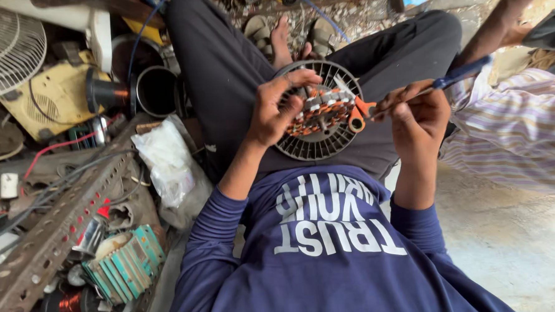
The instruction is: The person sits on the floor and uses a screwdriver and pliers to adjust and secure the copper windings on a motor stator. They repeatedly insert and remove small metal spacers between the winding coils and tighten connections.
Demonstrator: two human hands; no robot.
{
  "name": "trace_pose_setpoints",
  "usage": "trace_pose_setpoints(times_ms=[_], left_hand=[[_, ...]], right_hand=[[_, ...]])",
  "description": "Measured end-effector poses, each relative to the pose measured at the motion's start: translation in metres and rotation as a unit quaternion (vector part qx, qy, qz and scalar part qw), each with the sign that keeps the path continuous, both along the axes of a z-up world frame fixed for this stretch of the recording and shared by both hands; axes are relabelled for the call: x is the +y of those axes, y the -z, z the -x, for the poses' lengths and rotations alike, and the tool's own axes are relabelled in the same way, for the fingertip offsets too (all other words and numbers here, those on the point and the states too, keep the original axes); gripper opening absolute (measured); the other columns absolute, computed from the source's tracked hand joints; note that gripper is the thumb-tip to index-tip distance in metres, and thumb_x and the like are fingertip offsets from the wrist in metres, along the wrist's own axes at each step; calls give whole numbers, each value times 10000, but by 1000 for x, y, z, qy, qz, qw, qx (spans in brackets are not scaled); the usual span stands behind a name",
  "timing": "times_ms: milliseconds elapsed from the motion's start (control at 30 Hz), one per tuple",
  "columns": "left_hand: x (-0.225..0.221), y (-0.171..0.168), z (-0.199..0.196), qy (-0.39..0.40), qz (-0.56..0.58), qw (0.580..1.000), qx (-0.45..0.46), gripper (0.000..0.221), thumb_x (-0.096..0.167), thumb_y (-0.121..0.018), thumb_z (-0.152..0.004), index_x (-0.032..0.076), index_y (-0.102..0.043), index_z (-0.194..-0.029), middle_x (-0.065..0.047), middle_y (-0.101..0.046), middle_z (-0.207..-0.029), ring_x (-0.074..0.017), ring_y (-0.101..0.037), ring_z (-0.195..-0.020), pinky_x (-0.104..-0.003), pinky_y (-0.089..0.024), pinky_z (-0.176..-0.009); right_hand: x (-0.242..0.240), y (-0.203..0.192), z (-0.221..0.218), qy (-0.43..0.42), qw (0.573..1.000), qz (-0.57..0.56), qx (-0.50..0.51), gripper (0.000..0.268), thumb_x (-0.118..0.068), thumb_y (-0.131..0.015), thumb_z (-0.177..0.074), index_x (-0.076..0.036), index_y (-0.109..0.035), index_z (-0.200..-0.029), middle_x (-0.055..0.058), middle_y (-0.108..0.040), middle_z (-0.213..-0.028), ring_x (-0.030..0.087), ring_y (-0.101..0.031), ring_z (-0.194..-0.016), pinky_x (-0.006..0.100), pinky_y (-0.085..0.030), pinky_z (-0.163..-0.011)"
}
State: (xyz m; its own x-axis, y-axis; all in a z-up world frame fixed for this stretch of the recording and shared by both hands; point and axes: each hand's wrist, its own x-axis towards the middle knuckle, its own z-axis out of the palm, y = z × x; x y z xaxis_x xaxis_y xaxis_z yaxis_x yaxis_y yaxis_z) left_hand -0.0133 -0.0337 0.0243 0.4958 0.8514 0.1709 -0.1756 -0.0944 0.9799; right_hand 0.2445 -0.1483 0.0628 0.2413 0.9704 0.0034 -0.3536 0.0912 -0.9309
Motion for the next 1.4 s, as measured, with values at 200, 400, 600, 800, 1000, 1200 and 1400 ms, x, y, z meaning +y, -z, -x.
trace_pose_setpoints(times_ms=[200, 400, 600, 800, 1000, 1200, 1400], left_hand=[[-23, -12, -4, -29, 7, 999, -17, 600, 459, -631, -1056, -25, -572, -1405, -147, -733, -1268, -232, -741, -1188, -339, -595, -1033], [-25, -18, -4, -31, 17, 999, -20, 436, 318, -654, -1064, -12, -621, -1348, -134, -753, -1218, -211, -766, -1105, -303, -621, -962], [-24, -16, -3, -36, -5, 999, -4, 391, 319, -652, -1070, 21, -651, -1325, -115, -769, -1167, -183, -773, -1063, -285, -617, -954], [-24, -16, -3, -35, 1, 999, -2, 407, 348, -667, -1060, 32, -664, -1317, -87, -782, -1125, -150, -782, -1009, -253, -622, -890], [-24, -16, -4, -29, 11, 999, -14, 429, 382, -660, -1058, 40, -668, -1315, -76, -775, -1129, -134, -777, -993, -241, -619, -856], [-25, -16, -3, -41, -9, 999, -15, 412, 365, -663, -1065, 33, -675, -1309, -82, -772, -1134, -142, -769, -1010, -250, -607, -890], [-26, -17, -4, -47, -7, 999, -12, 328, 226, -682, -1037, 4, -682, -1278, -98, -779, -1117, -166, -775, -1044, -264, -604, -911]], right_hand=[[12, -10, 49, 21, 985, -36, -169, 116, -35, -598, -1153, 12, -502, -1196, 187, -692, -1071, 215, -732, -963, 331, -625, -899], [30, -6, 61, 4, 980, -43, -195, 146, -26, -605, -1142, 37, -500, -1222, 181, -690, -1071, 180, -732, -947, 288, -624, -838], [32, -14, 60, -3, 973, -25, -231, 129, 25, -605, -1160, 48, -505, -1240, 178, -692, -1052, 157, -724, -898, 266, -620, -808], [39, -42, 70, -5, 909, -47, -413, 76, 84, -650, -1121, 63, -581, -1146, 145, -693, -1039, 170, -724, -886, 261, -619, -816], [47, -64, 71, -64, 820, -103, -559, 128, 93, -705, -1041, 2, -639, -1102, 121, -738, -1022, 234, -758, -912, 291, -576, -754], [65, -68, 63, -144, 872, -37, -466, 89, 77, -653, -1103, 39, -594, -1049, 115, -704, -886, 169, -776, -836, 248, -591, -739], [83, -64, 50, -210, 897, 13, -389, 62, 74, -631, -1086, 45, -576, -1085, 93, -692, -829, 103, -733, -767, 224, -568, -658]])
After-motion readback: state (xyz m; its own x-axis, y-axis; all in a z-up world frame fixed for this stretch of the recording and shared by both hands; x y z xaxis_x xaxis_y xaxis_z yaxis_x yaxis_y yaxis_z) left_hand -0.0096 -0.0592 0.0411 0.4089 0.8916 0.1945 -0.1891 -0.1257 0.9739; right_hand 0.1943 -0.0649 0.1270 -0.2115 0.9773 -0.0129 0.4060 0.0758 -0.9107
